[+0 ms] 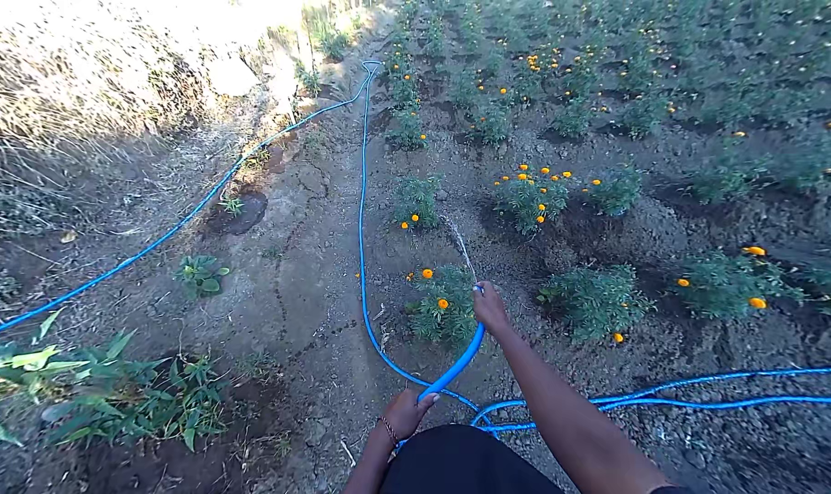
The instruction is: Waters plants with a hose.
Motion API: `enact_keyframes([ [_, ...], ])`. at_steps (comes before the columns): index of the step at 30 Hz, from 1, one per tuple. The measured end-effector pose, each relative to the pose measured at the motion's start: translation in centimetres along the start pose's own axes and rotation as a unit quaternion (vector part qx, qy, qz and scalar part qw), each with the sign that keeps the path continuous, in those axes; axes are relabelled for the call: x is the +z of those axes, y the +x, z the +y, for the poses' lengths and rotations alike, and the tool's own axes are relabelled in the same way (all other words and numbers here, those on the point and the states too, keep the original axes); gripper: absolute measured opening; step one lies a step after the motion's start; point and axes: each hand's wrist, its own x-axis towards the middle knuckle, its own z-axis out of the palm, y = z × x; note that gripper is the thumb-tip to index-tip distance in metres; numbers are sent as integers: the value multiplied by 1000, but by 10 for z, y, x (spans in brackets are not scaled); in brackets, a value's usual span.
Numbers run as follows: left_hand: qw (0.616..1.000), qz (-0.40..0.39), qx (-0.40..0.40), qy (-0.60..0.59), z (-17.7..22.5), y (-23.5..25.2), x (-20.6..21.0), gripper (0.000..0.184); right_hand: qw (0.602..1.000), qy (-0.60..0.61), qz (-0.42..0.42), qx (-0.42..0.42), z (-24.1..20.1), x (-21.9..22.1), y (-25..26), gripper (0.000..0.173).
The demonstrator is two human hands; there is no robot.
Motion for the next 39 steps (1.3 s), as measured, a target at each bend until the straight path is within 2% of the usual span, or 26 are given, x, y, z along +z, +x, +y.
enact_keyframes([
  [9, 999, 10, 32, -20, -29, -19, -11, 65, 1000, -11, -16, -16, -19, 34, -12, 38],
  [21, 998, 21, 27, -46, -61, -38, -20, 66, 999, 14, -10, -38, -25, 72, -18, 36],
  [39, 999, 19, 18, -44, -69, -46, -26, 66, 999, 7, 2, -47, -38, 80, -29, 36],
])
